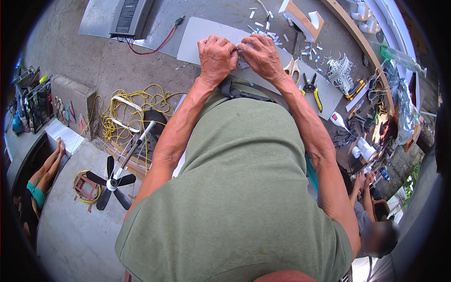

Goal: Assembling or preparing acrylic sign letters by applying adhesive tape and connecting components.

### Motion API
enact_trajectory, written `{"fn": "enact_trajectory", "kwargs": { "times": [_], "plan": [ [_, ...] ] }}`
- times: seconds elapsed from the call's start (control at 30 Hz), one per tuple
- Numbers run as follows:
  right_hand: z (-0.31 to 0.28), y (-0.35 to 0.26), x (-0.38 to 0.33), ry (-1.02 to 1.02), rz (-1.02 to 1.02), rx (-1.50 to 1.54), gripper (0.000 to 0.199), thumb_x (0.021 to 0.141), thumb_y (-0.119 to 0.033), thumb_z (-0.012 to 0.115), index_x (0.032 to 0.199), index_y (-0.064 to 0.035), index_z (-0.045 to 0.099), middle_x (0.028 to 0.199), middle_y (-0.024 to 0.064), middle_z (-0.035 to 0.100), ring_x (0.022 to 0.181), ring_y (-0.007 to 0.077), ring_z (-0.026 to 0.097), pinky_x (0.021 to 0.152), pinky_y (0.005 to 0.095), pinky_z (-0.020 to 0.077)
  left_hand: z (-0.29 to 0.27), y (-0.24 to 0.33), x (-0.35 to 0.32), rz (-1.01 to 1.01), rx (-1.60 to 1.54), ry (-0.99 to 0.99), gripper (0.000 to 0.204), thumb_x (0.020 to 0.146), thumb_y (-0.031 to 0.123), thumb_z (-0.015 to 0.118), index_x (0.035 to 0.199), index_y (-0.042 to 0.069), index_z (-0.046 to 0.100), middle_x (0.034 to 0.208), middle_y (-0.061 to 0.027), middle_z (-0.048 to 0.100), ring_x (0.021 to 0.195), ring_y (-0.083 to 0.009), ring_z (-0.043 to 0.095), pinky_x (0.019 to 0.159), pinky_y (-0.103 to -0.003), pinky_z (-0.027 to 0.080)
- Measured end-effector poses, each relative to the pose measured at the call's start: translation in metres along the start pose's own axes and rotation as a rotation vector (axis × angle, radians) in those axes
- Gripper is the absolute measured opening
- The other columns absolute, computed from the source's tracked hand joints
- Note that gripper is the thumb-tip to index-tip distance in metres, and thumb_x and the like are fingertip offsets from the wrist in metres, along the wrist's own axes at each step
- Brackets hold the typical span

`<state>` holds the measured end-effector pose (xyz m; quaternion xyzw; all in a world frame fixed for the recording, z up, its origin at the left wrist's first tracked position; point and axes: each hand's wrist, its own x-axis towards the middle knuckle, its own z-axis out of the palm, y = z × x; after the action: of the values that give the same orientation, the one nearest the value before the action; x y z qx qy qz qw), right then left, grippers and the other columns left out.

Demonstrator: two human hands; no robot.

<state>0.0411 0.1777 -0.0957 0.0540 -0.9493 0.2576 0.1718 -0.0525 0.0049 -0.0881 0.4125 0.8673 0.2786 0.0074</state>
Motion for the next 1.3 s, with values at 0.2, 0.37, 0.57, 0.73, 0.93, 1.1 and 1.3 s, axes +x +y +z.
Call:
{"fn": "enact_trajectory", "kwargs": {
  "times": [0.2, 0.37, 0.57, 0.73, 0.93, 1.1, 1.3],
  "plan": [
    [0.0, 0.016, 0.008, -0.149, -0.085, 0.1, 0.022, 0.087, -0.015, 0.076, 0.108, -0.011, 0.072, 0.111, 0.0028, 0.068, 0.111, 0.0241, 0.063, 0.101, 0.0416, 0.0458, 0.0, 0.0, -0.003, -0.014, -0.001, -0.004, 0.013, 0.077, 0.019, 0.08, 0.088, 0.014, 0.078, 0.093, 0.0014, 0.073, 0.098, -0.0206, 0.063, 0.094, -0.042, 0.04],
    [-0.003, 0.02, 0.013, -0.178, -0.088, 0.134, 0.017, 0.086, -0.014, 0.075, 0.103, -0.0124, 0.073, 0.106, 0.001, 0.068, 0.109, 0.0221, 0.063, 0.098, 0.0382, 0.0465, -0.005, -0.01, -0.007, 0.038, -0.071, -0.032, 0.025, 0.079, 0.02, 0.081, 0.104, 0.014, 0.077, 0.097, 0.0019, 0.073, 0.101, -0.0195, 0.063, 0.097, -0.042, 0.04],
    [-0.002, 0.023, 0.009, -0.176, -0.096, 0.162, 0.018, 0.085, -0.012, 0.076, 0.103, -0.0106, 0.072, 0.108, 0.0024, 0.069, 0.11, 0.0234, 0.063, 0.098, 0.0391, 0.0475, -0.013, -0.019, -0.01, 0.022, -0.188, -0.099, 0.054, 0.081, 0.015, 0.081, 0.133, 0.016, 0.066, 0.099, 0.0028, 0.072, 0.103, -0.0198, 0.063, 0.1, -0.04, 0.039],
    [-0.001, 0.022, 0.008, -0.165, -0.098, 0.149, 0.018, 0.085, -0.012, 0.076, 0.103, -0.0101, 0.072, 0.108, 0.0026, 0.069, 0.11, 0.023, 0.063, 0.099, 0.0388, 0.0476, -0.01, -0.022, -0.011, 0.036, -0.181, -0.086, 0.044, 0.08, 0.015, 0.081, 0.123, 0.015, 0.07, 0.098, 0.0024, 0.072, 0.103, -0.0195, 0.063, 0.1, -0.04, 0.039],
    [-0.001, 0.021, 0.007, -0.161, -0.104, 0.121, 0.016, 0.087, -0.012, 0.076, 0.102, -0.0104, 0.074, 0.108, 0.0017, 0.07, 0.11, 0.0211, 0.063, 0.099, 0.0381, 0.0475, -0.009, -0.022, -0.011, 0.051, -0.175, -0.06, 0.035, 0.08, 0.016, 0.082, 0.114, 0.015, 0.073, 0.097, 0.0018, 0.072, 0.102, -0.0194, 0.063, 0.099, -0.039, 0.038],
    [-0.002, 0.021, 0.007, -0.178, -0.103, 0.091, 0.017, 0.087, -0.014, 0.076, 0.104, -0.0115, 0.075, 0.108, 0.0005, 0.071, 0.11, 0.0199, 0.063, 0.098, 0.0367, 0.0471, -0.008, -0.024, -0.012, 0.051, -0.176, -0.055, 0.033, 0.08, 0.017, 0.082, 0.112, 0.015, 0.074, 0.099, 0.0015, 0.073, 0.103, -0.0192, 0.063, 0.1, -0.039, 0.038],
    [-0.003, 0.02, 0.009, -0.188, -0.111, 0.067, 0.017, 0.087, -0.015, 0.076, 0.104, -0.0121, 0.075, 0.108, 0.0, 0.071, 0.11, 0.0194, 0.063, 0.097, 0.0361, 0.0471, -0.007, -0.025, -0.013, 0.054, -0.176, -0.055, 0.033, 0.08, 0.018, 0.083, 0.112, 0.016, 0.075, 0.099, 0.0015, 0.074, 0.104, -0.0191, 0.063, 0.101, -0.039, 0.038]
  ]
}}
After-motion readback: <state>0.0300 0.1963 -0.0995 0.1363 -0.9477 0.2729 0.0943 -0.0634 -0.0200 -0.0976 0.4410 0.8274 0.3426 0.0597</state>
